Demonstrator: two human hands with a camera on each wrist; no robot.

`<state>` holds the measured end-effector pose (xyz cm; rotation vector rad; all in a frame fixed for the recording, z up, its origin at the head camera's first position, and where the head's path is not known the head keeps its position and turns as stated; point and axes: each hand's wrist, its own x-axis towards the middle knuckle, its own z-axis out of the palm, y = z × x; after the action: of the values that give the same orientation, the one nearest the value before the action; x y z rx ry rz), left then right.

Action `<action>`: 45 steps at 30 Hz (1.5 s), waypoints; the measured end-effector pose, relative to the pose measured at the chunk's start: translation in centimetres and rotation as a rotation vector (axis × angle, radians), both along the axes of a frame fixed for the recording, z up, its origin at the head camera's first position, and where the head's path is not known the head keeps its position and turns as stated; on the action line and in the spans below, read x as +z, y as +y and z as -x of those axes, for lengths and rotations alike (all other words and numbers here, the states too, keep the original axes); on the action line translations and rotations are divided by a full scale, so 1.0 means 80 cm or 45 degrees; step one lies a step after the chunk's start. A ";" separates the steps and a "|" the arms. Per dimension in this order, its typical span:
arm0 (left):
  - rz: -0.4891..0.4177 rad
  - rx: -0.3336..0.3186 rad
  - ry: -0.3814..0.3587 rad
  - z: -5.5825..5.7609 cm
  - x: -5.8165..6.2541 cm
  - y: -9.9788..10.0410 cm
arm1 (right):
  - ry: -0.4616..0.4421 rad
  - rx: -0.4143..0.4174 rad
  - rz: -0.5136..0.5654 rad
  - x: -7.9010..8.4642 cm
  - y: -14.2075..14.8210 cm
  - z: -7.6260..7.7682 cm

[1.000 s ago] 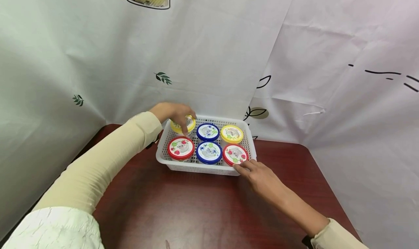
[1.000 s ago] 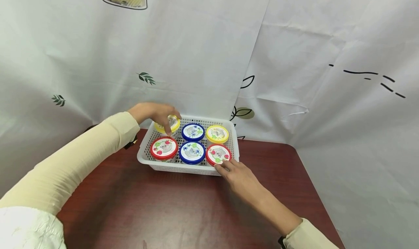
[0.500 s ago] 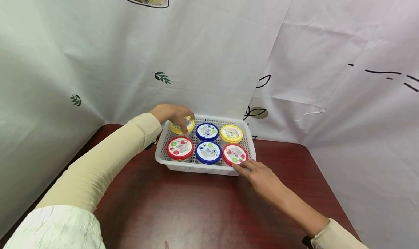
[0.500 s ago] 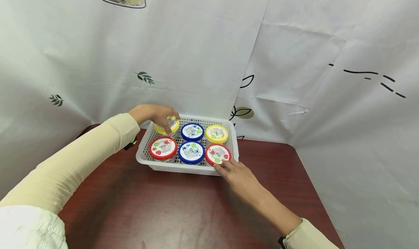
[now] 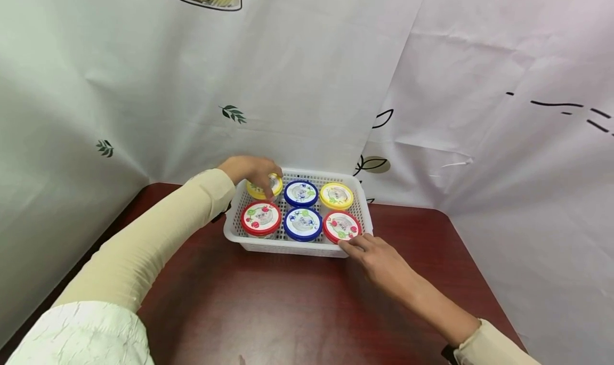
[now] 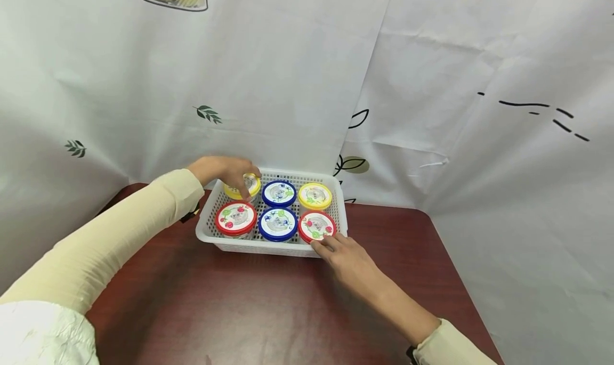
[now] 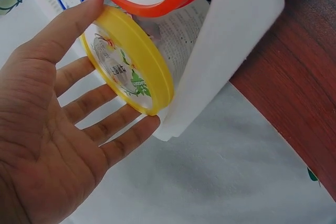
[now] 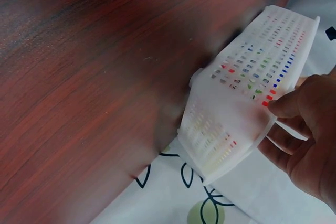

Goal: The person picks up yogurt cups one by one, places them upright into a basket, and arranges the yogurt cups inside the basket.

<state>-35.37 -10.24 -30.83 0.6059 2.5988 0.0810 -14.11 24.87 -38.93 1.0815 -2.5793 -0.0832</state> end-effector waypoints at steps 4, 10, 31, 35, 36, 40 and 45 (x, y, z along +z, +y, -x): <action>0.003 0.001 0.003 0.000 -0.004 0.001 | -0.004 0.005 -0.005 0.000 -0.001 0.000; 0.007 -0.001 0.021 0.000 -0.006 0.000 | 0.016 0.001 -0.002 -0.001 -0.001 0.001; 0.073 -0.035 0.036 0.005 -0.017 0.007 | -0.011 -0.005 -0.003 -0.001 0.000 0.000; 0.063 -0.032 0.034 0.002 -0.018 0.008 | -0.003 -0.008 -0.006 0.000 0.000 0.000; 0.058 -0.028 0.032 0.002 -0.017 0.008 | 0.000 -0.009 -0.006 0.000 -0.001 0.000; 0.056 -0.024 0.027 0.001 -0.017 0.009 | -0.004 -0.011 -0.005 0.000 -0.001 0.000; 0.062 -0.014 0.009 -0.001 -0.018 0.010 | -0.010 -0.009 -0.010 0.000 -0.001 0.000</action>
<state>-35.29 -9.46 -32.27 0.6038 2.5963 0.0121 -14.11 24.76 -38.91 1.0779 -2.5921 -0.0914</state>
